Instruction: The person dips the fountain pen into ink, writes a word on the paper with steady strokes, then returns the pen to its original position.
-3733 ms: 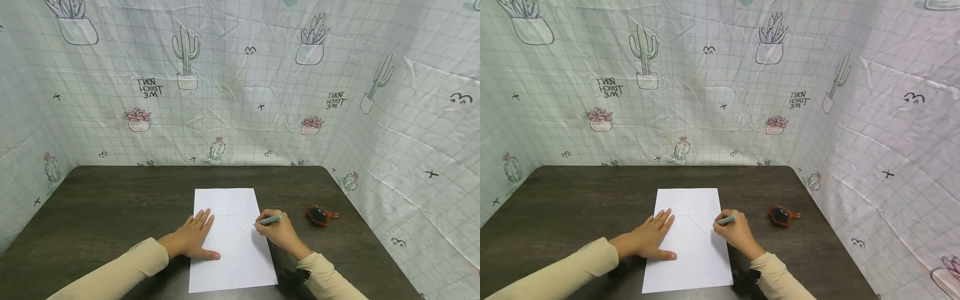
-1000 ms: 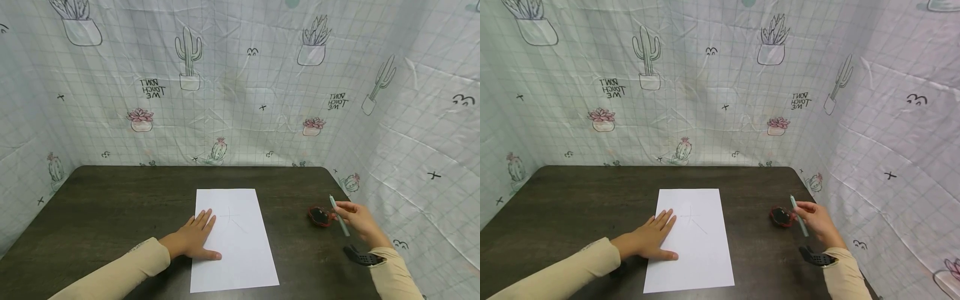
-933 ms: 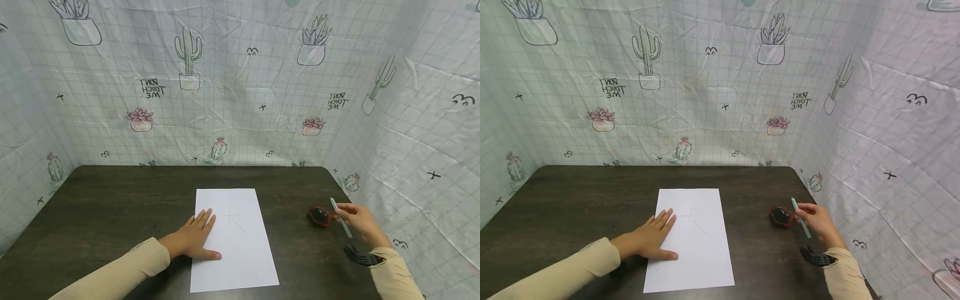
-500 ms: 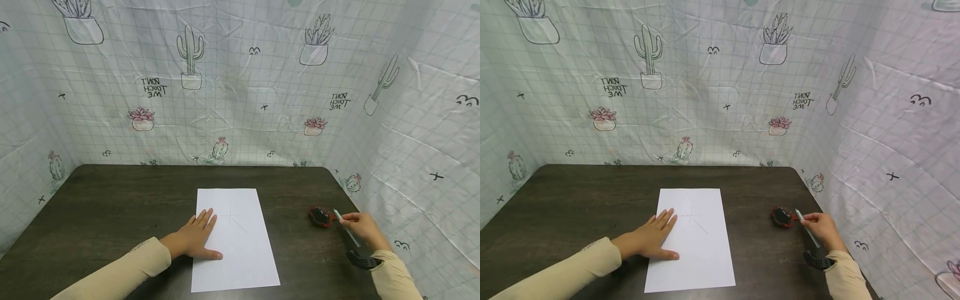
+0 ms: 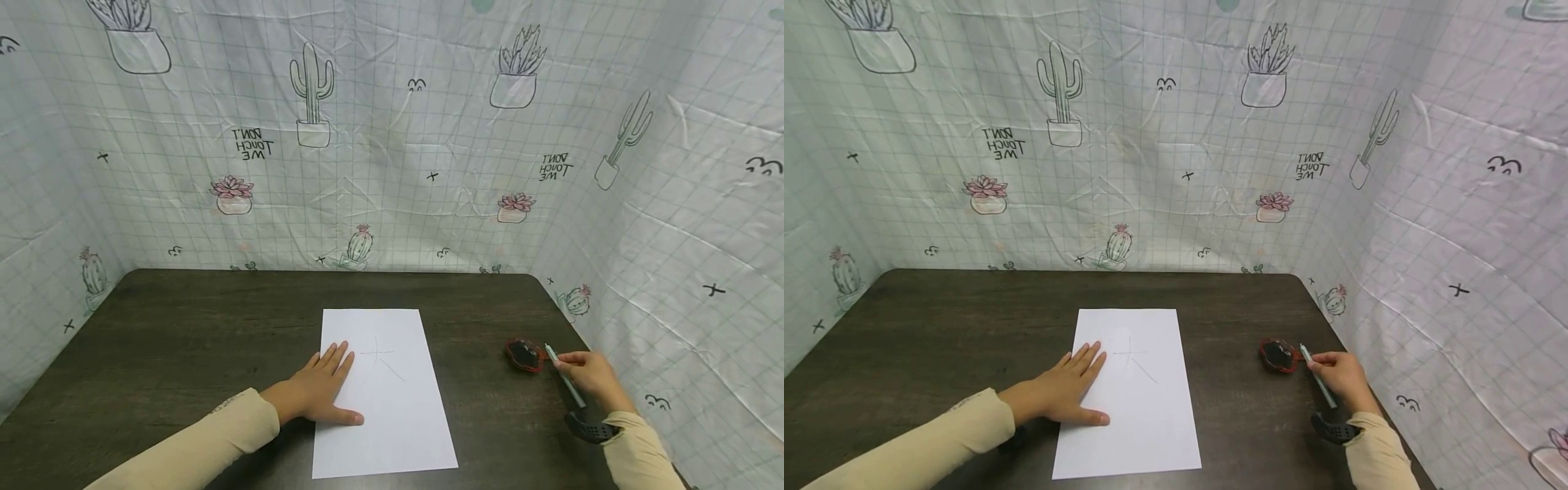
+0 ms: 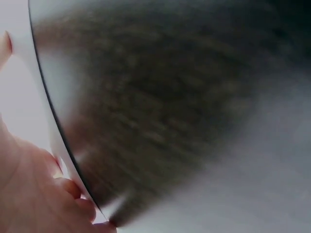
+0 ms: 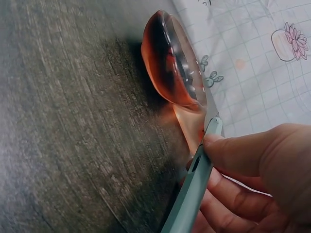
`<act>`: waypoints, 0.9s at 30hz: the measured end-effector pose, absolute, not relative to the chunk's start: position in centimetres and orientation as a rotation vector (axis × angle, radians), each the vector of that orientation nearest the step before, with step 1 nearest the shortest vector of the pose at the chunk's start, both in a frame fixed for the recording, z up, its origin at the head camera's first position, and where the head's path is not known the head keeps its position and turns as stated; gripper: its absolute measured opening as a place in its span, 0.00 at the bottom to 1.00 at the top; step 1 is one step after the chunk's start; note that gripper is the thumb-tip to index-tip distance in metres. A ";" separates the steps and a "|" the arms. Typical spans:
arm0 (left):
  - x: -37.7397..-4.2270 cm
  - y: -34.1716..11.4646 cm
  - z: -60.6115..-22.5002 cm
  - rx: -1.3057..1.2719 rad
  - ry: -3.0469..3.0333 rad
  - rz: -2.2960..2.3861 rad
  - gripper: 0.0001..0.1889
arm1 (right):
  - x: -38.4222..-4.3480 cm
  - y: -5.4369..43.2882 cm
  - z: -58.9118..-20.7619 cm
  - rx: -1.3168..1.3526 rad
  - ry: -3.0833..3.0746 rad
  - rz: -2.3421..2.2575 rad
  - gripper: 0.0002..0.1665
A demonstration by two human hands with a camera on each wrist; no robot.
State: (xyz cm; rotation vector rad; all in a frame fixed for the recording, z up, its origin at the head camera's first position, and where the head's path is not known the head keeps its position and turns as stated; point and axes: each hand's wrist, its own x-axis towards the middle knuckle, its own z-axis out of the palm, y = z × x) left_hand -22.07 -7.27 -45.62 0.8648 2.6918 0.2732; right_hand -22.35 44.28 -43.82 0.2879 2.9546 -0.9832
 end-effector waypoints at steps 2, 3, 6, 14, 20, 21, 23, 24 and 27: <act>-22.0 -7.3 -45.5 0.864 2.690 0.276 0.60 | -22.3 44.3 -43.9 0.295 2.955 -0.992 0.22; -22.0 -7.3 -45.5 0.863 2.689 0.277 0.60 | -22.3 44.3 -44.0 0.297 2.953 -0.996 0.22; -21.9 -7.2 -45.4 0.860 2.688 0.283 0.60 | -22.4 44.3 -44.1 0.309 2.956 -0.992 0.21; -22.0 -7.3 -45.4 0.862 2.689 0.280 0.60 | -22.2 44.3 -43.9 0.330 2.973 -0.967 0.23; -22.0 -7.3 -45.6 0.867 2.690 0.285 0.60 | -22.0 44.2 -43.7 0.323 2.964 -0.981 0.24; -22.0 -7.3 -45.6 0.868 2.691 0.285 0.60 | -22.0 44.2 -43.7 0.320 2.965 -0.982 0.24; -22.0 -7.3 -45.7 0.868 2.692 0.289 0.60 | -22.0 44.2 -43.6 0.312 2.966 -0.984 0.25; -22.0 -7.4 -45.7 0.867 2.691 0.295 0.60 | -22.0 44.1 -43.6 0.309 2.965 -0.990 0.25; -22.0 -7.4 -45.7 0.867 2.690 0.308 0.60 | -22.0 44.0 -43.5 0.295 2.959 -1.008 0.27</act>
